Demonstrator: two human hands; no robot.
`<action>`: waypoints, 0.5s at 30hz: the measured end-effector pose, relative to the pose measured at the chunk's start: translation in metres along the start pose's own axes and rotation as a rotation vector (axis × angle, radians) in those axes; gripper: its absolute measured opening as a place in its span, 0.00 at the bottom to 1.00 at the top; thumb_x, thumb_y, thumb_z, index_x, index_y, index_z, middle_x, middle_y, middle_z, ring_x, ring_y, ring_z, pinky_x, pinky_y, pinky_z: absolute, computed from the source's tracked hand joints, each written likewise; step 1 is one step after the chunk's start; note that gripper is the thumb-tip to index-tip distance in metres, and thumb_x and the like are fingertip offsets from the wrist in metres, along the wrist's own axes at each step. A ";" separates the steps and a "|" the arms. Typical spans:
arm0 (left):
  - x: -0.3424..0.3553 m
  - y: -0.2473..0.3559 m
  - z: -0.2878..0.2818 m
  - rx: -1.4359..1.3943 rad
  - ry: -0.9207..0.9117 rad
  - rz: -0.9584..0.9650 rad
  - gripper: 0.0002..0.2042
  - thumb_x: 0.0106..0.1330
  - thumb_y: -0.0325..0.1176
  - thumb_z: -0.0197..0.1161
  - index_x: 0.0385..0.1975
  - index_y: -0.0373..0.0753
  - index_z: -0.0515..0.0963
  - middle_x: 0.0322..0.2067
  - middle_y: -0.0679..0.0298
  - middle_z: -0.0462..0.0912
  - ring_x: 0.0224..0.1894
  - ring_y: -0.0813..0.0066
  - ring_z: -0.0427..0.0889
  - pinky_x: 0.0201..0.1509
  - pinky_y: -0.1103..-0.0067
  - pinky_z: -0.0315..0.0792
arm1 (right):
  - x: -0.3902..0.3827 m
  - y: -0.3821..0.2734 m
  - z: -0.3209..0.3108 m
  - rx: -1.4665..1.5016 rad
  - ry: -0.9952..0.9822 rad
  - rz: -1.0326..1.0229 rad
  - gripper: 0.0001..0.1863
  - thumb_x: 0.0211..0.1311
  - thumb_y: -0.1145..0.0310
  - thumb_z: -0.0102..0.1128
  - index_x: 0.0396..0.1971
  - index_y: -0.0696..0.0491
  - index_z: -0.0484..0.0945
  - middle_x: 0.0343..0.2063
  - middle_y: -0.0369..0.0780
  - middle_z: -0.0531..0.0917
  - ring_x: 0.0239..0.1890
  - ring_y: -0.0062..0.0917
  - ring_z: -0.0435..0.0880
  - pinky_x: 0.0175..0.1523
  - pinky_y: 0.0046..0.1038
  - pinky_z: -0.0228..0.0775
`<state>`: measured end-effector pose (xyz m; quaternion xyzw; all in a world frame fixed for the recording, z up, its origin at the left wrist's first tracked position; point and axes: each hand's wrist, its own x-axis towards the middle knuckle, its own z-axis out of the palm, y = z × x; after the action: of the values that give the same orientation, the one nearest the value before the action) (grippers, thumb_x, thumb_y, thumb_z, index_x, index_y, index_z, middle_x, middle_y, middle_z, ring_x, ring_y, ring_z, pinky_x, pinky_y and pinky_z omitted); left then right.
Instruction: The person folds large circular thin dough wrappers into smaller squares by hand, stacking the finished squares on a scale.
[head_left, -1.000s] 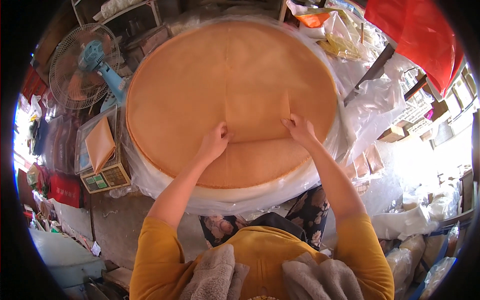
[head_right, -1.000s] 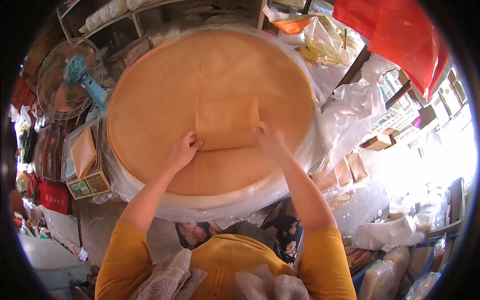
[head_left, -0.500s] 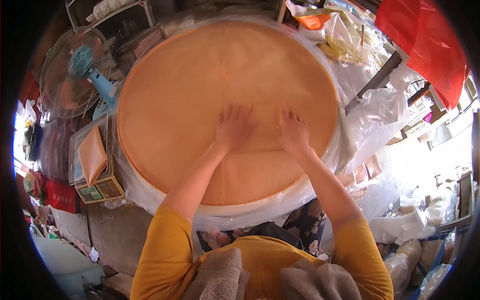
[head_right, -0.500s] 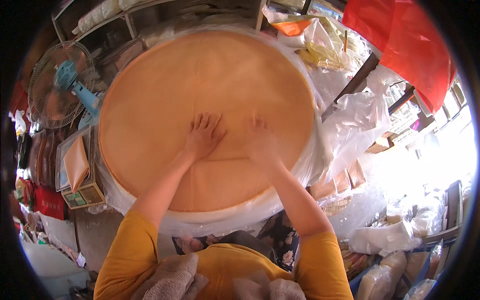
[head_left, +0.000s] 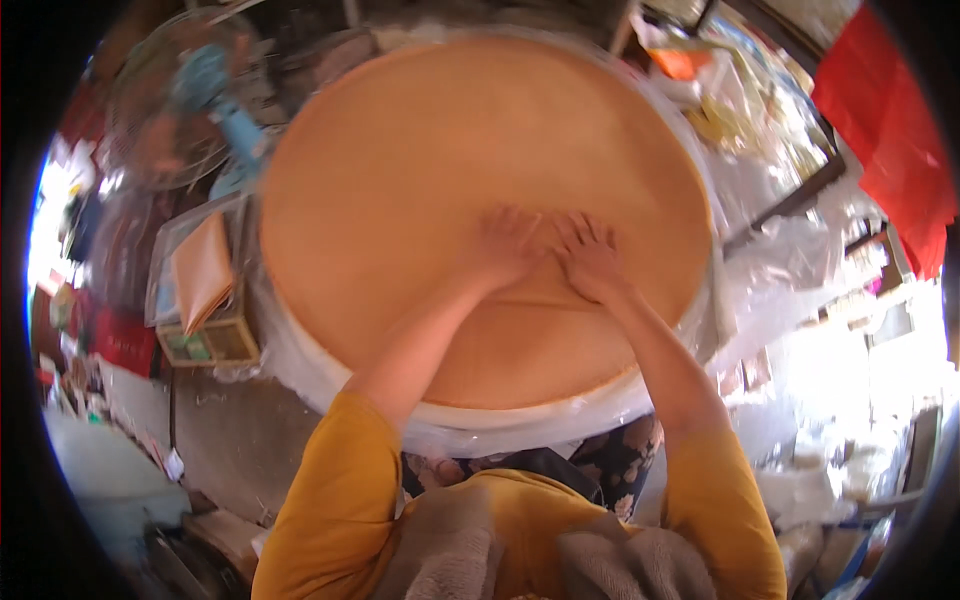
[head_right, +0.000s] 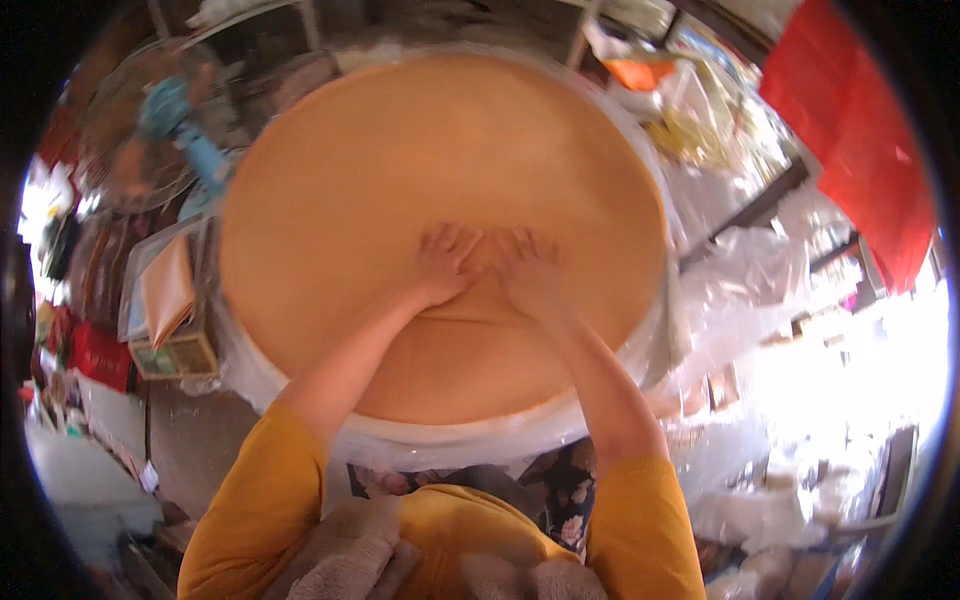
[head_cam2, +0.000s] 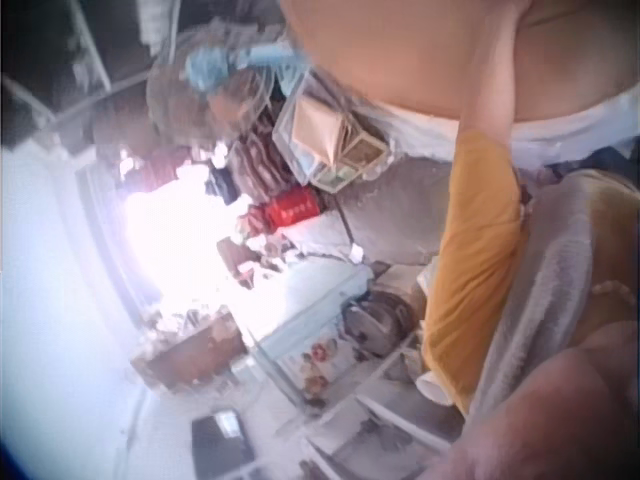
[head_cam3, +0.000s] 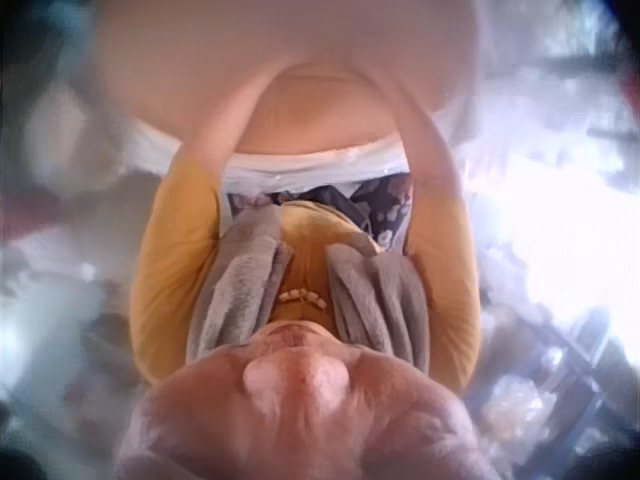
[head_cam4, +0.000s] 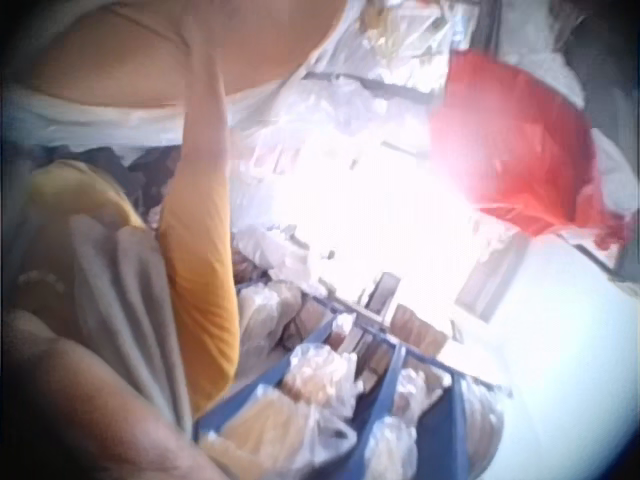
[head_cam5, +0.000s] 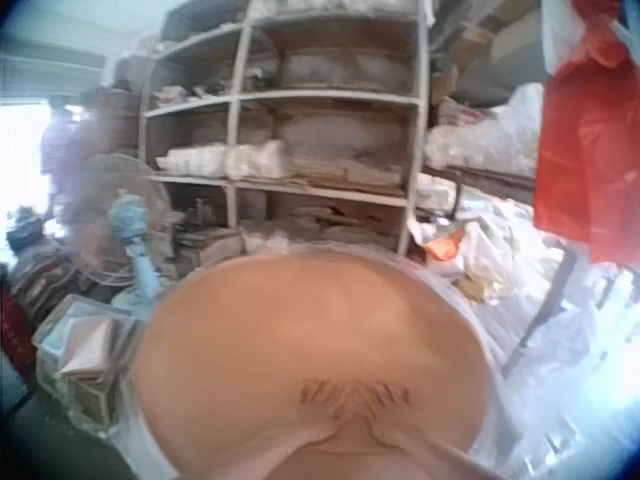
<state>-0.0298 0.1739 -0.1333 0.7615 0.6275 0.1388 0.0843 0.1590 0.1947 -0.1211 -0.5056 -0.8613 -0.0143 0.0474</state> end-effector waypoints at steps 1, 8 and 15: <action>0.001 -0.009 0.000 -0.031 -0.015 0.016 0.34 0.66 0.55 0.49 0.67 0.43 0.55 0.68 0.51 0.51 0.72 0.57 0.42 0.73 0.62 0.39 | 0.002 -0.005 0.000 -0.016 -0.052 0.042 0.29 0.70 0.51 0.39 0.67 0.46 0.57 0.67 0.40 0.58 0.70 0.35 0.50 0.69 0.47 0.42; -0.157 0.034 -0.067 -0.960 -0.152 -0.481 0.32 0.62 0.44 0.61 0.58 0.28 0.61 0.45 0.47 0.78 0.43 0.56 0.81 0.48 0.68 0.75 | -0.095 -0.024 -0.018 -0.235 0.055 0.254 0.25 0.66 0.51 0.46 0.56 0.52 0.70 0.55 0.41 0.75 0.58 0.39 0.69 0.63 0.47 0.54; -0.197 0.062 0.015 -1.297 0.118 -0.391 0.38 0.58 0.29 0.64 0.66 0.33 0.50 0.53 0.51 0.71 0.51 0.65 0.75 0.49 0.73 0.74 | -0.143 -0.074 -0.066 -0.058 -0.078 0.242 0.24 0.62 0.56 0.51 0.53 0.56 0.73 0.43 0.43 0.82 0.52 0.42 0.73 0.61 0.46 0.56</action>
<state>-0.0014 -0.0310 -0.1499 0.4204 0.5470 0.5107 0.5131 0.1683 0.0293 -0.0672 -0.6073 -0.7944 -0.0139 0.0005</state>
